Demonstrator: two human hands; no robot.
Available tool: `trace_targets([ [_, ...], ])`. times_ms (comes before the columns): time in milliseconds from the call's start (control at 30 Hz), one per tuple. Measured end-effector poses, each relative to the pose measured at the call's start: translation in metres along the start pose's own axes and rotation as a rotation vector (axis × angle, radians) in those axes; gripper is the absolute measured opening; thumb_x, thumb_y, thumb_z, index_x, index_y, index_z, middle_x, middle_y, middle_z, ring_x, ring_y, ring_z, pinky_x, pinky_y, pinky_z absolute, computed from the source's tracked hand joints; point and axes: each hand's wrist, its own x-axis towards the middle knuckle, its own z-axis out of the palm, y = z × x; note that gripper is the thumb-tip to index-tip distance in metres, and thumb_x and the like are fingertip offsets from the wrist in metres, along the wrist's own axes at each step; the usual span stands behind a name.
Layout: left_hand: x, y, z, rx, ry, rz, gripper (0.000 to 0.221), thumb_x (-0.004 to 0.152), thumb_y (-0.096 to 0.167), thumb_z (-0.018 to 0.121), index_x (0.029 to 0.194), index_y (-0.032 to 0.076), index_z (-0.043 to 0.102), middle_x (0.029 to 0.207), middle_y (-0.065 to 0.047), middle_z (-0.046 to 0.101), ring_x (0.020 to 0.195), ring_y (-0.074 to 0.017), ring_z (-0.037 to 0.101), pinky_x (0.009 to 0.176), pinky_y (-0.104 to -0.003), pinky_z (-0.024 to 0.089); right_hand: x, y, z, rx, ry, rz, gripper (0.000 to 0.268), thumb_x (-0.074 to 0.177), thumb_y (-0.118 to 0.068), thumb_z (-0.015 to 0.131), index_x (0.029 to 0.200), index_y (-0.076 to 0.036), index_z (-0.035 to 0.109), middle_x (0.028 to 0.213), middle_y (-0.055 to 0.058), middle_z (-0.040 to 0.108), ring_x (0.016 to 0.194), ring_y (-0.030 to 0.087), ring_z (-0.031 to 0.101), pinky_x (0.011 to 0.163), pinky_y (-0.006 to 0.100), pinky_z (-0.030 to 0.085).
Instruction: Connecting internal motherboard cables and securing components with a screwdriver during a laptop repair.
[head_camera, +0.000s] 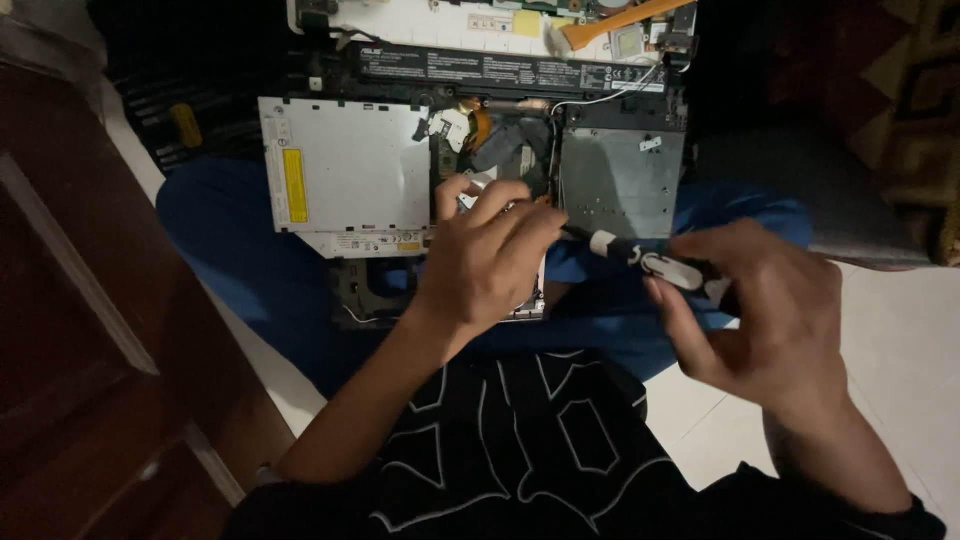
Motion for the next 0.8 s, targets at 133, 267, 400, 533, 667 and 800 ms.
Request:
trace_targets([
  [133,0.004,0.012,-0.009,-0.12,-0.004,-0.088,0.02,0.092,0.007,0.081,0.11,0.006,0.072,0.092,-0.005,0.081,0.103,-0.0209,0.065,0.101,-0.045,0.03,-0.012,-0.005,-0.002,0.035,0.097,0.001,0.034,0.085,0.005,0.084,0.11,0.011,0.061,0.095,0.021,0.072,0.066,0.026,0.059,0.062,0.034,0.044],
  [267,0.01,0.025,-0.018,-0.136,0.008,-0.111,0.025,0.089,0.006,0.084,0.111,0.005,0.071,0.09,-0.006,0.08,0.103,-0.0226,0.065,0.098,-0.044,0.033,-0.022,-0.007,-0.001,0.066,0.157,-0.01,0.031,0.084,0.01,0.084,0.104,0.012,0.06,0.091,0.021,0.072,0.066,0.026,0.058,0.061,0.034,0.043],
  [400,0.014,0.033,-0.022,-0.171,0.012,-0.14,0.028,0.088,0.003,0.085,0.112,0.004,0.072,0.094,-0.005,0.079,0.103,-0.0226,0.064,0.102,-0.044,0.035,-0.037,0.002,0.004,0.121,0.204,0.03,0.035,0.084,0.01,0.083,0.105,0.011,0.055,0.092,0.023,0.07,0.073,0.029,0.065,0.063,0.034,0.047],
  [533,0.016,0.037,-0.023,-0.212,0.048,-0.147,0.033,0.082,-0.003,0.088,0.11,0.003,0.072,0.095,-0.004,0.078,0.098,-0.0216,0.065,0.102,-0.042,0.038,-0.045,0.005,0.011,0.251,0.258,0.081,0.04,0.082,0.015,0.078,0.111,0.01,0.051,0.098,0.026,0.07,0.086,0.031,0.071,0.071,0.032,0.05],
  [667,0.016,0.039,-0.022,-0.211,0.039,-0.157,0.035,0.081,-0.004,0.088,0.111,0.004,0.071,0.094,-0.003,0.078,0.097,-0.022,0.066,0.101,-0.043,0.04,-0.046,0.007,0.016,0.271,0.281,0.096,0.038,0.083,0.014,0.075,0.111,0.011,0.05,0.1,0.029,0.07,0.086,0.033,0.071,0.074,0.033,0.052],
  [800,0.019,0.043,-0.022,-0.184,0.027,-0.146,0.034,0.081,-0.004,0.087,0.11,0.004,0.071,0.091,-0.003,0.076,0.093,-0.0214,0.064,0.1,-0.043,0.04,-0.052,0.011,0.02,0.321,0.314,0.104,0.034,0.085,0.014,0.072,0.11,0.01,0.048,0.098,0.028,0.068,0.089,0.034,0.071,0.077,0.035,0.054],
])
